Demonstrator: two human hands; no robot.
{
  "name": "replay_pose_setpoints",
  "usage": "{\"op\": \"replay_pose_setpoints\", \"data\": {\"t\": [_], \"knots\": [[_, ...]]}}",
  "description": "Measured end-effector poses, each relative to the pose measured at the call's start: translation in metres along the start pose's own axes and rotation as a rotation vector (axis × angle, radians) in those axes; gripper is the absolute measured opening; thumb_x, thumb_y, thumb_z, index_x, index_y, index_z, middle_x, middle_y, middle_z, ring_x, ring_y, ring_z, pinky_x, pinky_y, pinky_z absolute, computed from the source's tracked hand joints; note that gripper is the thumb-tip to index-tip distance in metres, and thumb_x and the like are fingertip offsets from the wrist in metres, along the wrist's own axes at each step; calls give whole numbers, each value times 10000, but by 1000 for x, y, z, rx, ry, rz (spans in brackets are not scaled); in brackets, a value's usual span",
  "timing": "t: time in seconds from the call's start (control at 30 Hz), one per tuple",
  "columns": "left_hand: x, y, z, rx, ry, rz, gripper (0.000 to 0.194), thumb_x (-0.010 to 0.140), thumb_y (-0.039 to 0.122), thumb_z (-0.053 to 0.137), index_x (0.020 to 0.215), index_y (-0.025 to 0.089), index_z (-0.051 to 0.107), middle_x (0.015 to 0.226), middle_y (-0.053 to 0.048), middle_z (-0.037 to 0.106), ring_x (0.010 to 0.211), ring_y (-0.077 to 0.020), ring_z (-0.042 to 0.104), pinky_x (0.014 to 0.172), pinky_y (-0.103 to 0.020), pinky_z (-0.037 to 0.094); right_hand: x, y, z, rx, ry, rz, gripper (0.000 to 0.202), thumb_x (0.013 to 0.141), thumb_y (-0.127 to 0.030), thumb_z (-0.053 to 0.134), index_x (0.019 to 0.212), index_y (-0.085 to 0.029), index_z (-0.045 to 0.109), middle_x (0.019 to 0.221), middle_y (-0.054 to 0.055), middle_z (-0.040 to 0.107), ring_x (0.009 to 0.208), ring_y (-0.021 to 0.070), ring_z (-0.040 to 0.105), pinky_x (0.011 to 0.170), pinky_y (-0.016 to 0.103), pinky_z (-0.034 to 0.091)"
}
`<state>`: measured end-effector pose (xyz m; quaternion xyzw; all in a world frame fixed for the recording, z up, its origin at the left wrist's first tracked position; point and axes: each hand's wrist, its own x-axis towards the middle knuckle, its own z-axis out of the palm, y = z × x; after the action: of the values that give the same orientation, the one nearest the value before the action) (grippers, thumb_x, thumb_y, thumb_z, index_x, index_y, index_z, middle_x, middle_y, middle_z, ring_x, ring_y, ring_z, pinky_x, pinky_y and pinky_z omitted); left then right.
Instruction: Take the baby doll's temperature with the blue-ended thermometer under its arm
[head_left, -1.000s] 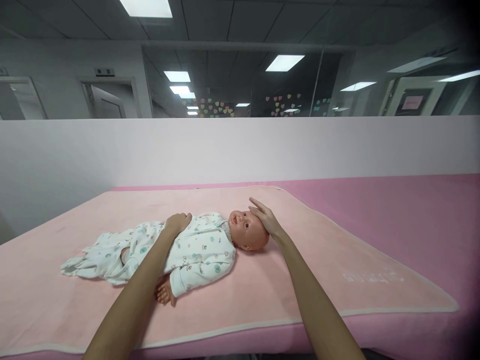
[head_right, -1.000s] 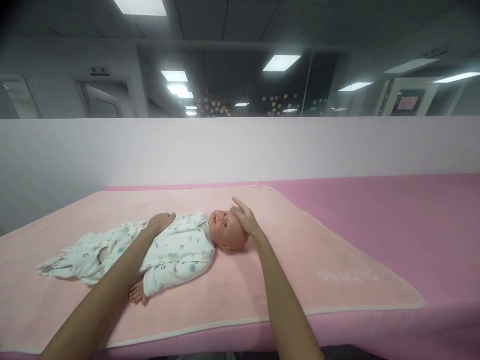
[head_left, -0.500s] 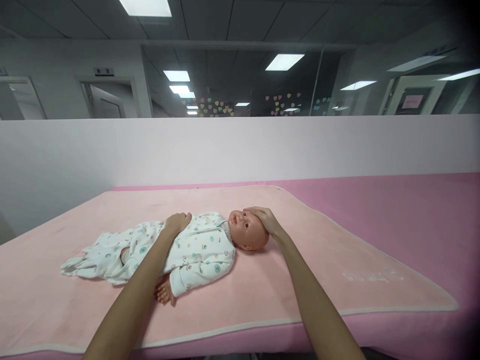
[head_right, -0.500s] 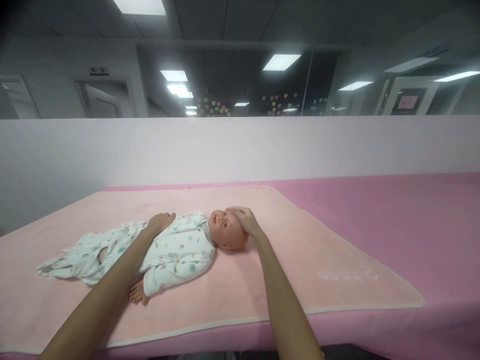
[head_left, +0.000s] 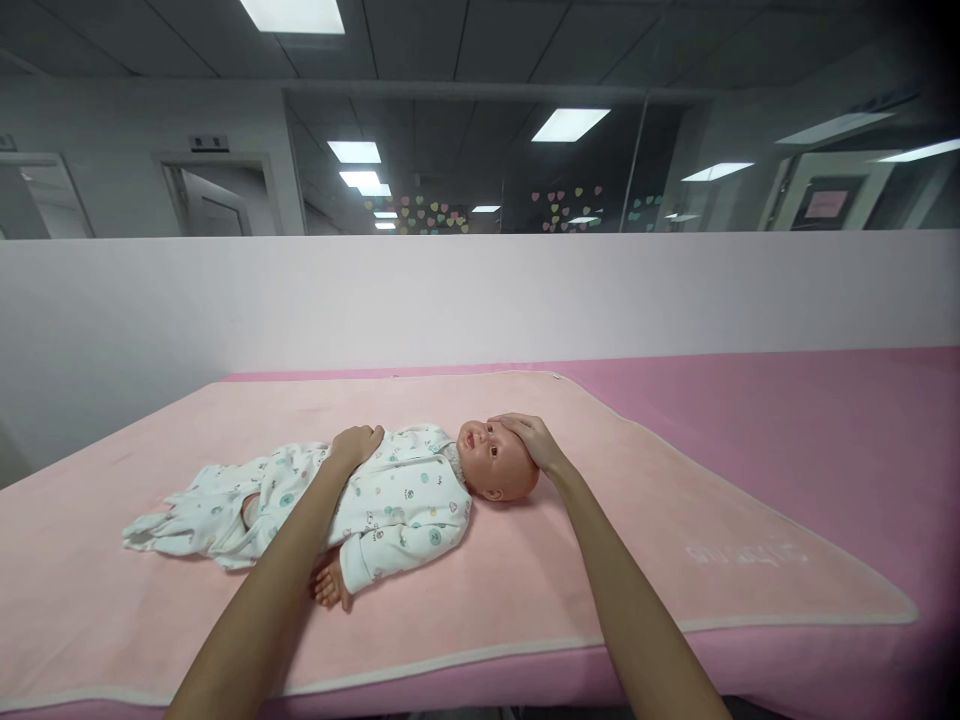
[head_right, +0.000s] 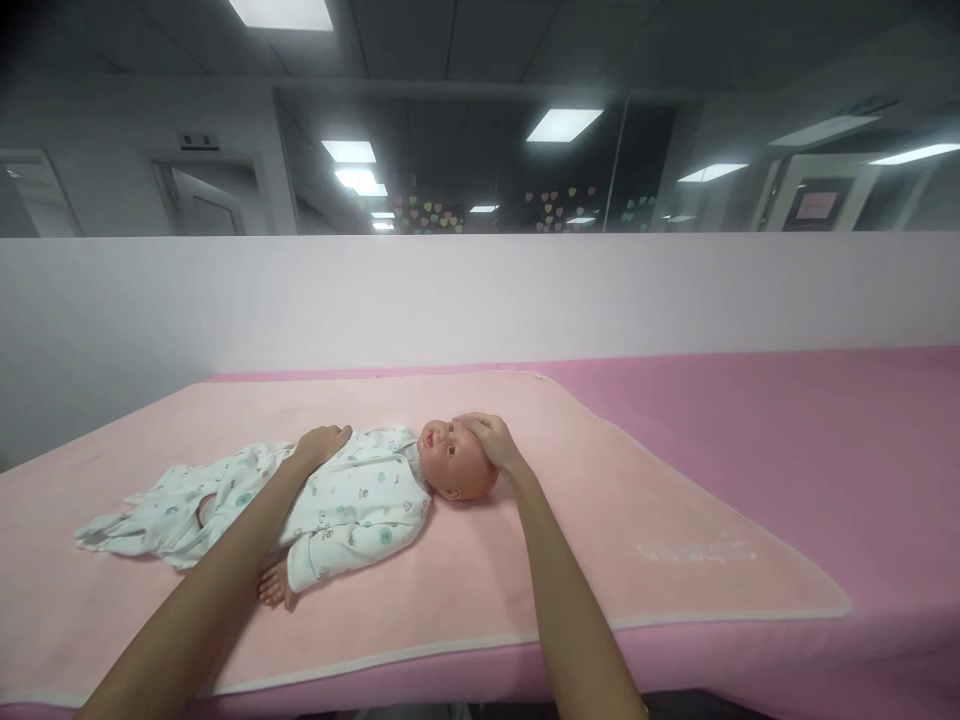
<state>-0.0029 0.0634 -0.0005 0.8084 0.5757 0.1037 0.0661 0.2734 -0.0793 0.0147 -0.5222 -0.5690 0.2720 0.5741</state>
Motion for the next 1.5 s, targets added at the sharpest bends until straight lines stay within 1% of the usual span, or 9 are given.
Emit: {"op": "replay_pose_setpoints", "data": {"t": [0.63, 0.77, 0.93, 1.07, 1.17, 1.27, 1.33, 1.4, 1.5], "knots": [[-3, 2, -3, -11, -15, -2, 543, 798, 406, 167, 876, 113, 617, 1004, -179, 616, 930, -281, 566, 761, -362, 417, 0, 1, 0, -3, 7, -11, 270, 703, -386, 527, 783, -173, 673, 949, 49, 646, 952, 203, 555, 882, 326, 409], [-3, 1, -2, -23, -28, 30, 514, 807, 404, 168, 825, 155, 617, 985, -134, 632, 922, -254, 568, 788, -356, 405, 0, 0, 0, -12, 6, -19, 273, 708, -384, 516, 786, -176, 675, 950, 46, 645, 952, 204, 554, 883, 328, 408], [-14, -1, 1, 4, 64, -41, 465, 809, 393, 204, 814, 163, 608, 956, -122, 631, 919, -282, 551, 878, -512, 296, 1, 0, 0, -23, 8, -23, 280, 706, -386, 515, 785, -168, 672, 958, 47, 643, 963, 204, 548, 888, 325, 405], [-25, -4, 0, -5, 134, -40, 432, 819, 388, 227, 879, 186, 604, 1008, -105, 613, 946, -261, 535, 928, -501, 259, 1, 2, 1, -28, 23, -20, 267, 700, -379, 519, 777, -174, 670, 953, 44, 644, 952, 203, 550, 878, 320, 405], [-31, -4, -3, -66, 253, 57, 385, 827, 360, 262, 1004, 215, 571, 1113, -79, 574, 1050, -245, 486, 990, -479, 213, 2, 5, 2, -51, 81, -17, 249, 694, -369, 517, 744, -172, 662, 900, 47, 652, 916, 207, 559, 840, 317, 417], [-38, 5, -8, -251, 337, 296, 352, 831, 364, 310, 1013, 213, 571, 1089, -47, 591, 1039, -197, 497, 980, -367, 300, 2, 4, 3, -127, 179, -46, 226, 693, -353, 507, 703, -175, 645, 843, 44, 653, 866, 205, 566, 794, 312, 428], [-45, 14, -12, -448, 313, 422, 345, 822, 404, 353, 966, 204, 593, 1040, -29, 614, 982, -165, 530, 907, -278, 379, -1, -2, 6, -216, 280, -115, 196, 697, -326, 497, 705, -183, 632, 826, 39, 648, 836, 195, 568, 773, 305, 432], [-53, 25, -14, -624, 243, 483, 345, 778, 454, 442, 926, 194, 615, 1006, -24, 630, 947, -154, 549, 864, -237, 408, -6, -9, 12, -356, 407, -255, 175, 713, -285, 473, 732, -191, 619, 830, 40, 638, 819, 186, 563, 770, 302, 427], [-60, 37, -14, -683, 98, 529, 339, 649, 462, 611, 843, 189, 659, 928, -26, 656, 911, -169, 563, 830, -231, 422, -17, -19, 29, -589, 526, -501, 170, 741, -232, 436, 733, -192, 601, 821, 61, 623, 800, 186, 542, 771, 311, 407]]}}
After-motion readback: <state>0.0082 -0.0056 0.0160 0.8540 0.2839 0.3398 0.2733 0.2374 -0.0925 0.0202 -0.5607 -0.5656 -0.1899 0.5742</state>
